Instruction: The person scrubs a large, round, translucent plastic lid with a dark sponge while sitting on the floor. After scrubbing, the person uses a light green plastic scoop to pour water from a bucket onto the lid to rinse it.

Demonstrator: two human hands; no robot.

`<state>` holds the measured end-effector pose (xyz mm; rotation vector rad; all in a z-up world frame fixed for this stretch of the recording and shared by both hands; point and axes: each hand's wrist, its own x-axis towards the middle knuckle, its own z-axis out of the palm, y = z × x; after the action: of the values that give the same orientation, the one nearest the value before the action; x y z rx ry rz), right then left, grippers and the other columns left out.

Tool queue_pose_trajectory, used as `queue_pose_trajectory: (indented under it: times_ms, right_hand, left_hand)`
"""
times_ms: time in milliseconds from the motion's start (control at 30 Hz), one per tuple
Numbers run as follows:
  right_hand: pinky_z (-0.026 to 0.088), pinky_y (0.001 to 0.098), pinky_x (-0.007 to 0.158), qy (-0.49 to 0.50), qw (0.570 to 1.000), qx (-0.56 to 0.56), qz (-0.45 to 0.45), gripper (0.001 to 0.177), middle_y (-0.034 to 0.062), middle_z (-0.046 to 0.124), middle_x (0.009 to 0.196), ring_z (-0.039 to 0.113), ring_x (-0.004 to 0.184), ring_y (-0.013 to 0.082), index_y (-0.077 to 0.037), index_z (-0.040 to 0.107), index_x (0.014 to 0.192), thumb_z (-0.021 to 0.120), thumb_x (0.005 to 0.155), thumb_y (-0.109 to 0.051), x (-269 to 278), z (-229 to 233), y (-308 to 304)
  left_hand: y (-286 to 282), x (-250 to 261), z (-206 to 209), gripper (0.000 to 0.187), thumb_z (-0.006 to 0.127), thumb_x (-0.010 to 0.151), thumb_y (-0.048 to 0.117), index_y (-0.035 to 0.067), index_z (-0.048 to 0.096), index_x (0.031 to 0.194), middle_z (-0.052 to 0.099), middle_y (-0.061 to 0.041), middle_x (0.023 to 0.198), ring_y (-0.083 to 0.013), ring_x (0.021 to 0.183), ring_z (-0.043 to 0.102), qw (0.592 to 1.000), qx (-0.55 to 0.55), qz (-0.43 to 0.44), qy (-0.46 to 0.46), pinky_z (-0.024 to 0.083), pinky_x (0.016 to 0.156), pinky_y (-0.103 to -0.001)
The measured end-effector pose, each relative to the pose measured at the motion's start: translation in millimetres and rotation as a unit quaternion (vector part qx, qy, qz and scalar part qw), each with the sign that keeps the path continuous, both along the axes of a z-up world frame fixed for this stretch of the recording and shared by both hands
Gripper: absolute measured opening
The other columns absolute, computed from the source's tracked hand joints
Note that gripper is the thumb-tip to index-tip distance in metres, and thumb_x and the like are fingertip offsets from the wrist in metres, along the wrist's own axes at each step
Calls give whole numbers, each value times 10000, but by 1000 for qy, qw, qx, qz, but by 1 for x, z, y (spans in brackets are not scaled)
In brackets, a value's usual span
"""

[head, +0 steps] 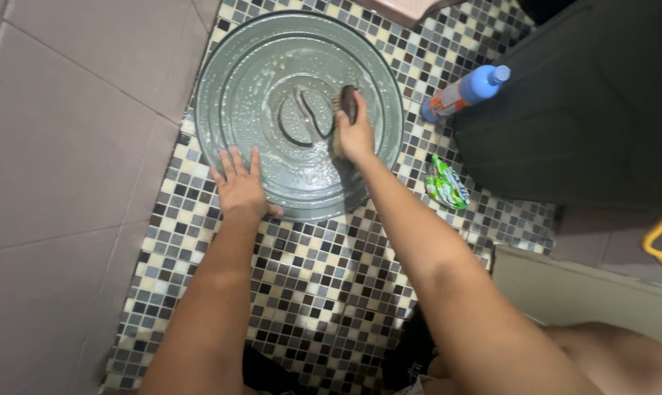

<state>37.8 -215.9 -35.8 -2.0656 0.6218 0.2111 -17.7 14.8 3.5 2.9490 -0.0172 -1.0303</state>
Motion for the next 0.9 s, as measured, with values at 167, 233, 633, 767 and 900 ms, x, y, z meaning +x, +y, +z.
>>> queue_pose_trajectory:
  times_ms: [167, 233, 633, 767, 900]
  right_hand:
    - [473, 492, 1065, -245, 961, -94, 84, 646, 287, 574, 1452, 595, 1284, 459, -156, 342, 1587, 619, 1011, -250, -45, -38, -13]
    - [488, 491, 1053, -227, 970, -57, 70, 619, 276, 589, 1443, 617, 1272, 439, -186, 371, 1579, 647, 1031, -269, -10, -44, -13]
    - [443, 504, 1106, -245, 963, -101, 51, 660, 312, 540, 1474, 559, 1322, 477, -130, 322, 1574, 620, 992, -216, -29, -40, 18]
    - [522, 497, 1036, -14, 994, -99, 37, 665, 248, 677, 1324, 663, 1204, 436, -297, 364, 1581, 613, 965, -320, 61, -17, 23]
    - [510, 526, 974, 1, 967, -207, 151, 676, 241, 604, 1337, 639, 1154, 446, -355, 341, 1553, 640, 946, -350, 83, 17, 78]
  left_hand:
    - [-2, -3, -7, 1587, 1006, 464, 525, 204, 11, 1658, 20, -249, 1701, -420, 1568, -20, 999, -46, 17, -22, 72, 1248, -593]
    - [0, -1, -7, 1587, 1023, 457, 479, 216, 20, 1658, 16, -271, 1694, -437, 1564, -26, 998, -57, 31, -28, 78, 1241, -607]
    - [0, 4, 0, 1558, 1036, 447, 426, 226, 67, 1650, 0, -276, 1690, -455, 1563, -38, 992, -95, 75, -24, 123, 1253, -580]
    - [-2, 8, -1, 1558, 1034, 451, 418, 240, 58, 1652, -5, -271, 1690, -453, 1561, -34, 993, -88, 75, -17, 142, 1247, -574]
    - [-2, 9, 6, 1552, 1037, 464, 400, 243, 55, 1655, -11, -267, 1691, -450, 1559, -36, 994, -82, 74, -3, 146, 1248, -577]
